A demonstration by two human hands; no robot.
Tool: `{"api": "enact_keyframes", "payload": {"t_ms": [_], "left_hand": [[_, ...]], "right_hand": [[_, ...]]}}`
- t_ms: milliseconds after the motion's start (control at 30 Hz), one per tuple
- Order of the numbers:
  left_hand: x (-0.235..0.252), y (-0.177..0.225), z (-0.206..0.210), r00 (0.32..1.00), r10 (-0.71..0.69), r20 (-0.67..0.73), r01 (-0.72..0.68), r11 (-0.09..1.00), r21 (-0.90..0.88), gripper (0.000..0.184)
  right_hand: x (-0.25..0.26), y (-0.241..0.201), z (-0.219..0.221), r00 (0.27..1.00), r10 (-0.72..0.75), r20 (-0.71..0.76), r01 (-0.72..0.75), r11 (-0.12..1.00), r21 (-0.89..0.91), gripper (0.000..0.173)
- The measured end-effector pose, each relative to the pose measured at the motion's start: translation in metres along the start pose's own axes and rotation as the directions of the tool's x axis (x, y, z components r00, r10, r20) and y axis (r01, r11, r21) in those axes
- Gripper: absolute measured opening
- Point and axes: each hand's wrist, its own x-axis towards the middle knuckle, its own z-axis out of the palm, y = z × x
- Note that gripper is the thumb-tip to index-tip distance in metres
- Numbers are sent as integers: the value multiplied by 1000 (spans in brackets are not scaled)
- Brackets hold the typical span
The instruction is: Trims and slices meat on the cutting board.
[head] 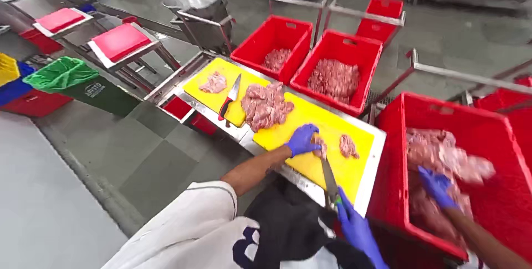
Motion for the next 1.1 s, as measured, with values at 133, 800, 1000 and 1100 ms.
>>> {"api": "enact_keyframes", "payload": {"t_ms": [133,800,1000,1100], "left_hand": [[2,1,12,1000,4,21,-6,995,100,91],[-27,15,-2,946,-189,264,276,895,-350,37],[-45,-7,-10,977,-173,121,174,985,5,34],[-46,-13,2,991,130,14,-128,986,-105,37]], "right_hand": [[15,3,-21,992,30,-123,-47,990,-134,50],[14,-38,-11,996,-6,-88,31,959,281,52],[19,-25,9,993,55,-100,-32,974,224,52],[0,-59,-9,996,-74,-50,62,975,-215,53]]}}
